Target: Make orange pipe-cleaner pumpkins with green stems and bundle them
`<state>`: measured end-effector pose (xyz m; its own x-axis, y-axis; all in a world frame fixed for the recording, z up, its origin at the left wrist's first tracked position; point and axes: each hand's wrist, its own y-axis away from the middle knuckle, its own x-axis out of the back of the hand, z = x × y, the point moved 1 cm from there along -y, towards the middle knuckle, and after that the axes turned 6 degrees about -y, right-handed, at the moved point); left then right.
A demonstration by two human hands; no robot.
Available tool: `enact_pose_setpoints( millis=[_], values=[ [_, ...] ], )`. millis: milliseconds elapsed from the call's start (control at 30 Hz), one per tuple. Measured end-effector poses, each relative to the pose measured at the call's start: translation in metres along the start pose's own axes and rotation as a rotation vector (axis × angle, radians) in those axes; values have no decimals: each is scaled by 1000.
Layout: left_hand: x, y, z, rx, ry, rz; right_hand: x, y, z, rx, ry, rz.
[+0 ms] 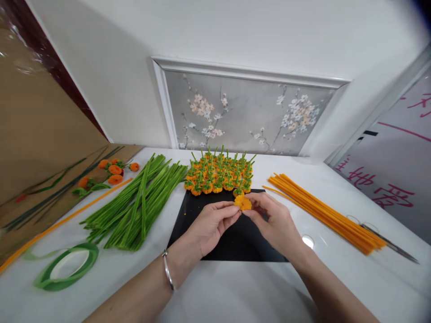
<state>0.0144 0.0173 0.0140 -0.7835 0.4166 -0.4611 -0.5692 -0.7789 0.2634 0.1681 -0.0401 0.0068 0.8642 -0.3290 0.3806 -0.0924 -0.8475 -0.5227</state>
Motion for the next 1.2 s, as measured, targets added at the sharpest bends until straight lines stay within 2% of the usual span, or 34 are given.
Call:
enact_pose_setpoints(
  millis=[167, 467, 533, 633, 733, 867, 967, 1200],
  values=[
    [-3, 1, 2, -17, 14, -1, 0, 0, 1, -34, -21, 17],
    [1, 2, 0, -57, 7, -88, 3, -1, -2, 20, -53, 42],
    [2, 2, 0, -61, -25, -124, 3, -1, -2, 19, -43, 34],
    [3, 2, 3, -103, -129, -108, 0, -1, -3, 10, -19, 2],
    [4, 1, 4, -147, -201, -69, -2, -1, -2, -47, -163, -25],
    [5, -2, 3, -149, -134, -9, 3, -3, -2, -193, -419, 46],
    [5, -3, 1, -163, -106, 23, 4, -4, -5, -290, -470, 72],
    [-1, 0, -4, -124, -29, -32, -6, -1, -7, -393, -571, 55]
  ],
)
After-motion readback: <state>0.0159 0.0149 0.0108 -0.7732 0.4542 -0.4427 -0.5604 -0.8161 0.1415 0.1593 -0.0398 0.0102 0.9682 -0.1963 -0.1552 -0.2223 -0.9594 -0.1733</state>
